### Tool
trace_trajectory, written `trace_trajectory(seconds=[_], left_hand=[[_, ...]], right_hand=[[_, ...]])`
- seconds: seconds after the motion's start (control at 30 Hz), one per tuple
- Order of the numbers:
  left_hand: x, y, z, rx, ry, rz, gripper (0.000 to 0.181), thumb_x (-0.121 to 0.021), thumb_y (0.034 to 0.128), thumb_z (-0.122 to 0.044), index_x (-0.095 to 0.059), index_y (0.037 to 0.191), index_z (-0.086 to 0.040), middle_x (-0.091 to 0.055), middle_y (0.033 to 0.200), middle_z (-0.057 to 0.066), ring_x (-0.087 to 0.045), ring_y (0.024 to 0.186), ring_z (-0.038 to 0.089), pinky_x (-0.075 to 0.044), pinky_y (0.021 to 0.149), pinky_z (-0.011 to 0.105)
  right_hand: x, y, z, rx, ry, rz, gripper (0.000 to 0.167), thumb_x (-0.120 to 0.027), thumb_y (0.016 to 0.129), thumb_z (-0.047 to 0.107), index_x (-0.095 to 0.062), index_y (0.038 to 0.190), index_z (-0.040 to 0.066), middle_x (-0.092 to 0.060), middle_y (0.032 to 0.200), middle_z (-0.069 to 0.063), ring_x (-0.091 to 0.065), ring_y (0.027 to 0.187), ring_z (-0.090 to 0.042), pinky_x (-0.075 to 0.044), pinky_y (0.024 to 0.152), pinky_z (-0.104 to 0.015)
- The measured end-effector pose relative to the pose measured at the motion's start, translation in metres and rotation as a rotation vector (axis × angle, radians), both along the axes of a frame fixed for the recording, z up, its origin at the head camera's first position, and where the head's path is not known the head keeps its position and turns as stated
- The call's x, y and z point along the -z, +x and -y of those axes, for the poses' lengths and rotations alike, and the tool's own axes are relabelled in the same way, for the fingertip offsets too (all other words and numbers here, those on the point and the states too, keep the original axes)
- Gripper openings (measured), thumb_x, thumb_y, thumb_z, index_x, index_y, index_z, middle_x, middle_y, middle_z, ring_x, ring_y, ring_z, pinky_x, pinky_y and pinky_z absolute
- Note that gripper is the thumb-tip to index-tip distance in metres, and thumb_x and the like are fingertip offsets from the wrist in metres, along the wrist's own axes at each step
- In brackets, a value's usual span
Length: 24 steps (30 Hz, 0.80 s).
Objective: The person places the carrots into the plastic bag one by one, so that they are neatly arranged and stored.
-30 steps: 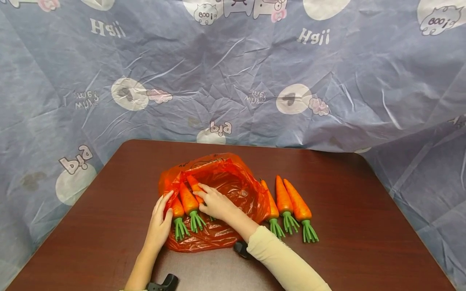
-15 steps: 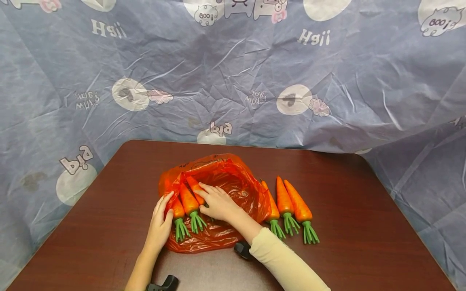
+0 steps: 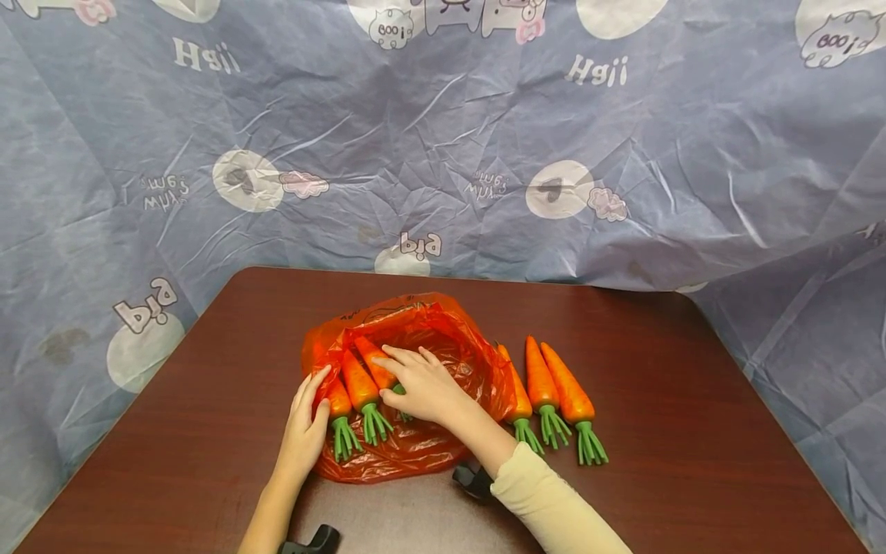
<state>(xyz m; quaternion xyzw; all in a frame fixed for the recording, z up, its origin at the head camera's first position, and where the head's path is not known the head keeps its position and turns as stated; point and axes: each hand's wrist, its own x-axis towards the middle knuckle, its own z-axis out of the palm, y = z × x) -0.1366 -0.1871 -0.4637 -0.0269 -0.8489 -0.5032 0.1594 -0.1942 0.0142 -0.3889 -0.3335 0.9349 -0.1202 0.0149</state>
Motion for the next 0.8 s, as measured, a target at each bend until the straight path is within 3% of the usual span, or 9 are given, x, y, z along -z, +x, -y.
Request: trace_trajectory(seconds=[0.4,0.8], left_hand=[[0.001,0.0,0.0,-0.007,-0.002,0.01,0.047,-0.043,0.09,-0.002,-0.041,0.135,-0.013,-0.025,0.145,0.022,-0.019,0.134,0.042,-0.02,0.099,0.067],[0.001,-0.001,0.0,-0.009,-0.001,0.023,0.047,-0.043,0.0901,-0.003,-0.04,0.136,-0.014,-0.024,0.146,0.022,-0.019,0.135,0.041,-0.02,0.098,0.068]], right_hand=[[-0.018,0.015,-0.019,0.012,-0.053,-0.137,0.053,-0.05,0.087,0.045,-0.041,0.137,0.028,-0.032,0.147,0.003,-0.033,0.134,-0.017,-0.018,0.112,-0.047],[-0.026,0.027,-0.043,0.041,-0.168,-0.297,0.048,-0.054,0.086,0.042,-0.05,0.13,0.025,-0.044,0.14,0.001,-0.043,0.127,-0.018,-0.022,0.111,-0.047]])
